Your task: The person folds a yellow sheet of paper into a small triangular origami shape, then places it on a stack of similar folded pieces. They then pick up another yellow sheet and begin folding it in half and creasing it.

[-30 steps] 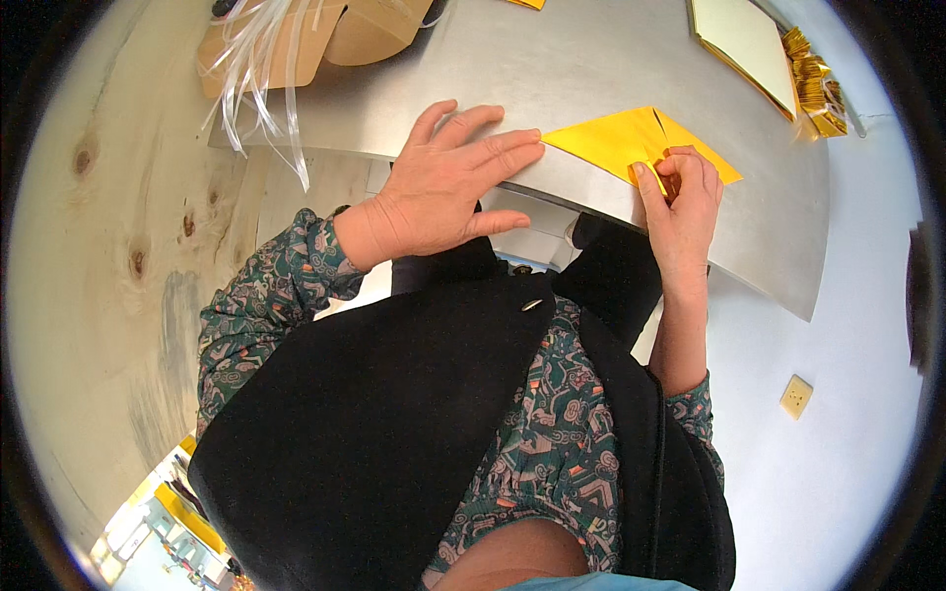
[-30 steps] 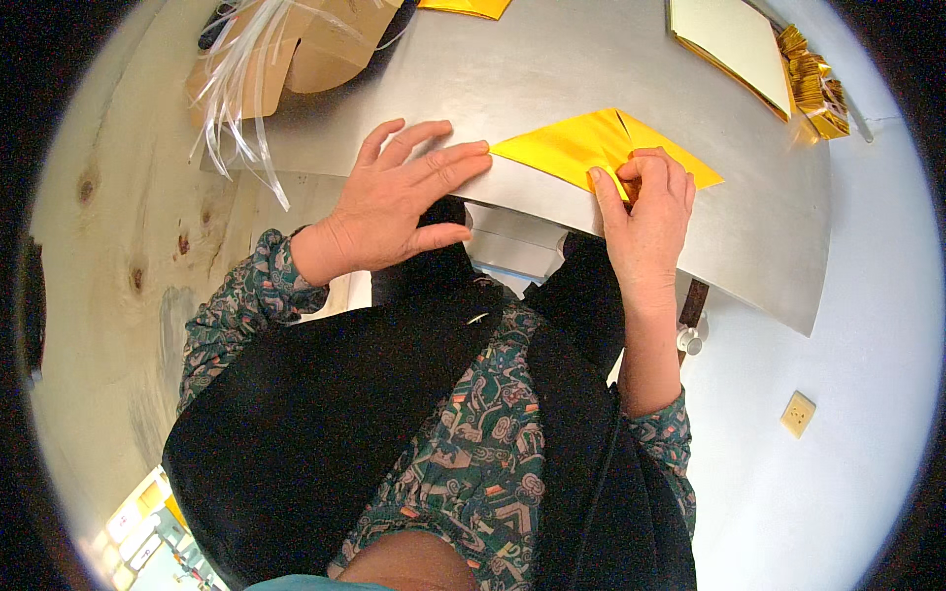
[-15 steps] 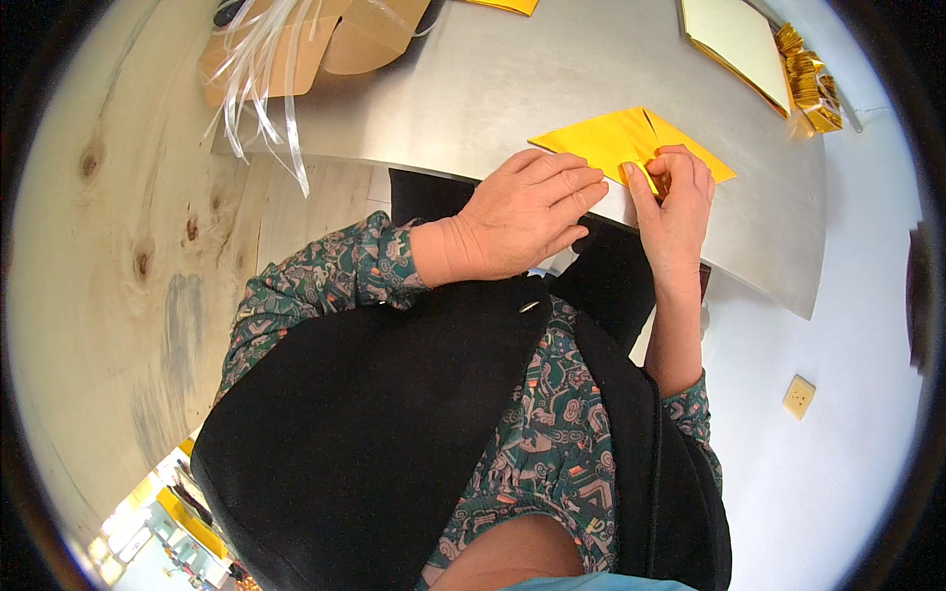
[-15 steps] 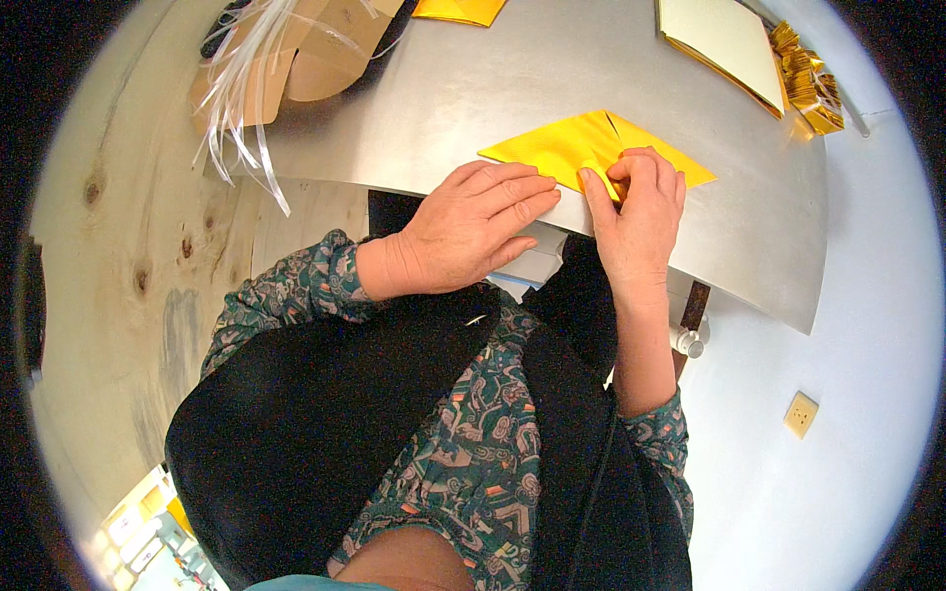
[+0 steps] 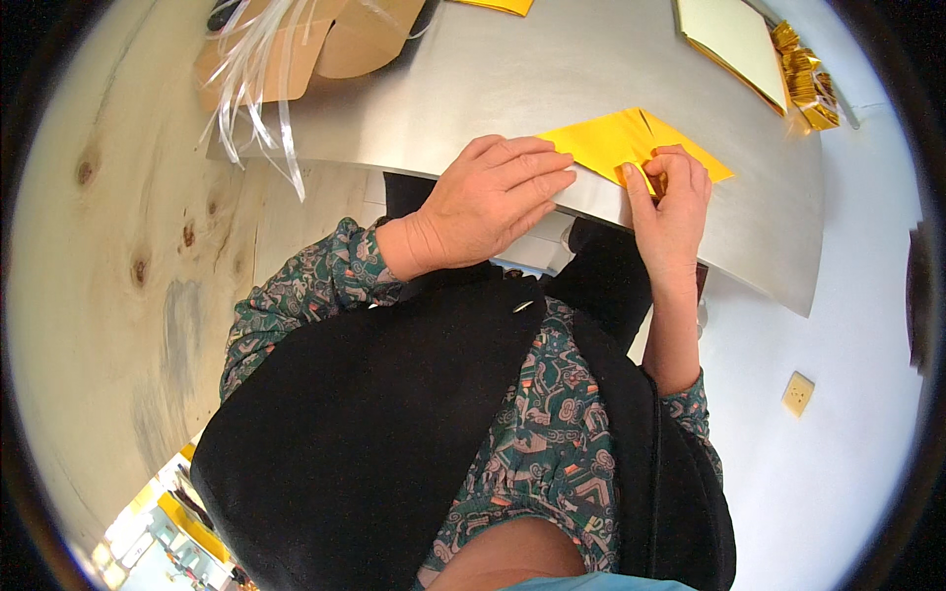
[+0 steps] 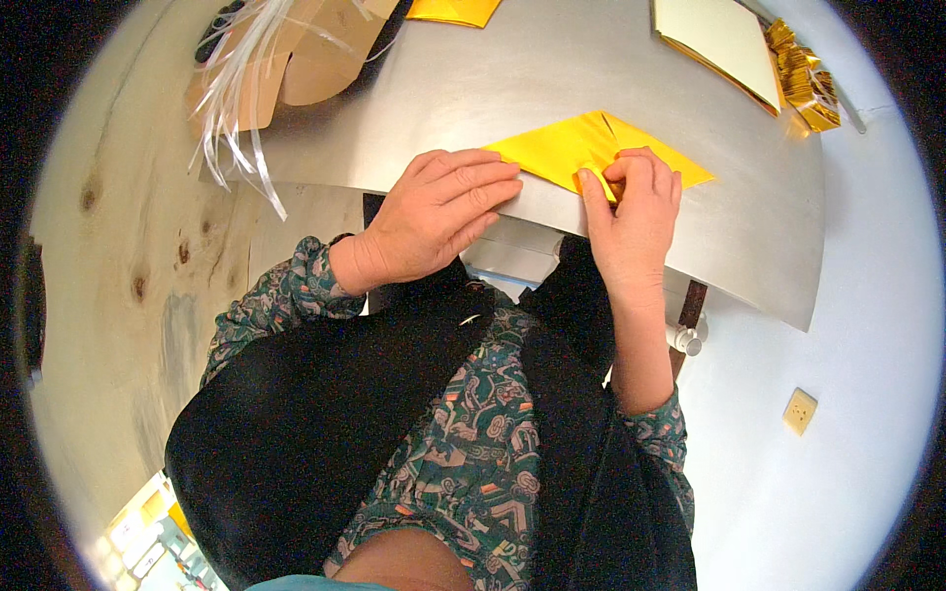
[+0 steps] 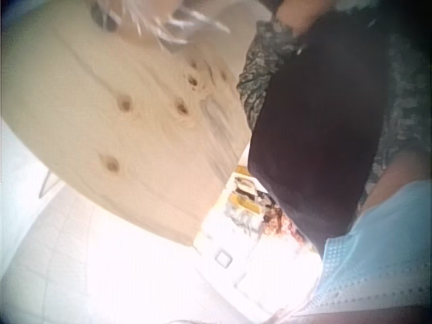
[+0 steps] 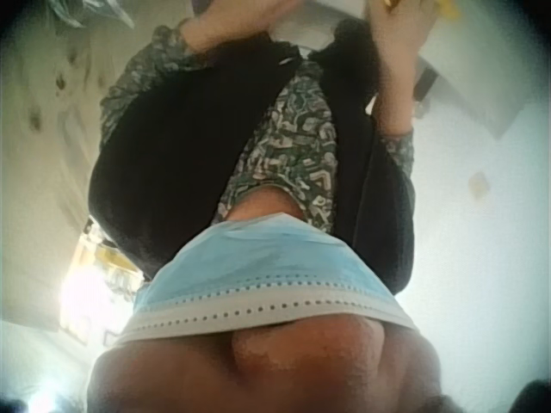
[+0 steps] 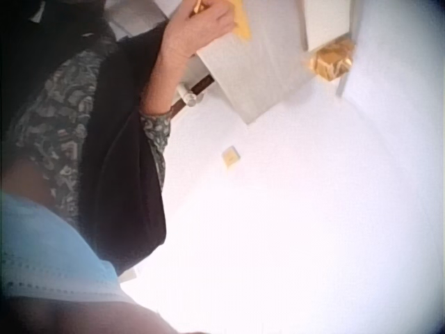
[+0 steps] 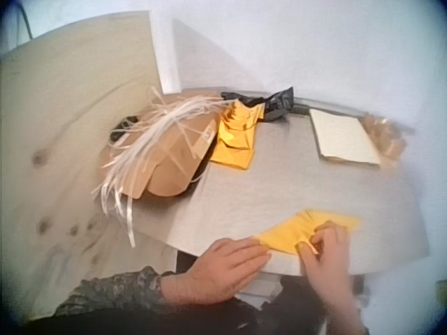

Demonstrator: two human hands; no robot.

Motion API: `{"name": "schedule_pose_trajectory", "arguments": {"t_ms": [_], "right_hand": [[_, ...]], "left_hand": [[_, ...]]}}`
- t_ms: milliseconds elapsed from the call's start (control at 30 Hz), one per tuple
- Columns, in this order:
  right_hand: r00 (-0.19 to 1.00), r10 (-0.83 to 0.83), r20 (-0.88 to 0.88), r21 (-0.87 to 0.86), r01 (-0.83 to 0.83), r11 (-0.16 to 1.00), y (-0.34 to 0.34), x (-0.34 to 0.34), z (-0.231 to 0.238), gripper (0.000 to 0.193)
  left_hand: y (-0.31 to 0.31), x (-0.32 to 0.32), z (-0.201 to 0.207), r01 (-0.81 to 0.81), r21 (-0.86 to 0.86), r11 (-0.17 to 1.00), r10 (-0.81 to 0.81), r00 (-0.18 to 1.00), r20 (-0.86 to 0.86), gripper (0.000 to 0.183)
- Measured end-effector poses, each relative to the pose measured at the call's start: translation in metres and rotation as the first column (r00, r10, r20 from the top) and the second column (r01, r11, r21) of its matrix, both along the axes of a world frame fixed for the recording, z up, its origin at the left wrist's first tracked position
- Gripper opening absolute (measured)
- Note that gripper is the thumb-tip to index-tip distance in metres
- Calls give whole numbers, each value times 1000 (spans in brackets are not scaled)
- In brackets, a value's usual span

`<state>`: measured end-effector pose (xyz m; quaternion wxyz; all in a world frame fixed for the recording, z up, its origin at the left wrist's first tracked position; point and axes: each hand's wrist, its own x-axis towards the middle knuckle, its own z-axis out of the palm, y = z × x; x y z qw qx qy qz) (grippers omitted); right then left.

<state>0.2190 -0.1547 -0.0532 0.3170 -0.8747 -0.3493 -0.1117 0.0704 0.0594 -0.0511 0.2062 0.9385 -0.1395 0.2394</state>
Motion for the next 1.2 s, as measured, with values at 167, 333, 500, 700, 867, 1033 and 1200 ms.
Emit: {"name": "schedule_pose_trajectory", "arguments": {"t_ms": [167, 333, 500, 700, 867, 1033, 1200], "right_hand": [[1000, 8, 16, 14, -9, 1000, 1, 0, -1, 27], [1000, 8, 1, 31, -8, 999, 1, -3, 0, 26], [1000, 13, -6, 12, -13, 1000, 0, -2, 0, 28], [1000, 8, -27, -3, -8, 1000, -20, 0, 0, 36], [999, -8, -53, -60, 4, 998, -39, 3, 3, 49], [999, 8, -48, -67, -11, 998, -45, 4, 4, 50], [993, 112, 45, -130, -105, 986, -51, -7, 8, 57]], "left_hand": [[-10, -4, 6, 18, 86, 996, -16, 1000, -22, 43], [-25, 10, 5, 61, 69, 996, -58, 997, -50, 58], [-37, 24, -5, -10, 99, 995, 31, 976, -216, 78], [-33, 23, -9, 3, 123, 992, 20, 982, -188, 76], [-33, 24, -7, 2, 114, 993, 19, 983, -182, 75], [-31, 25, -5, 5, 138, 990, 19, 986, -167, 69], [-30, 19, -6, -33, 82, 996, 39, 997, -70, 58]]}}
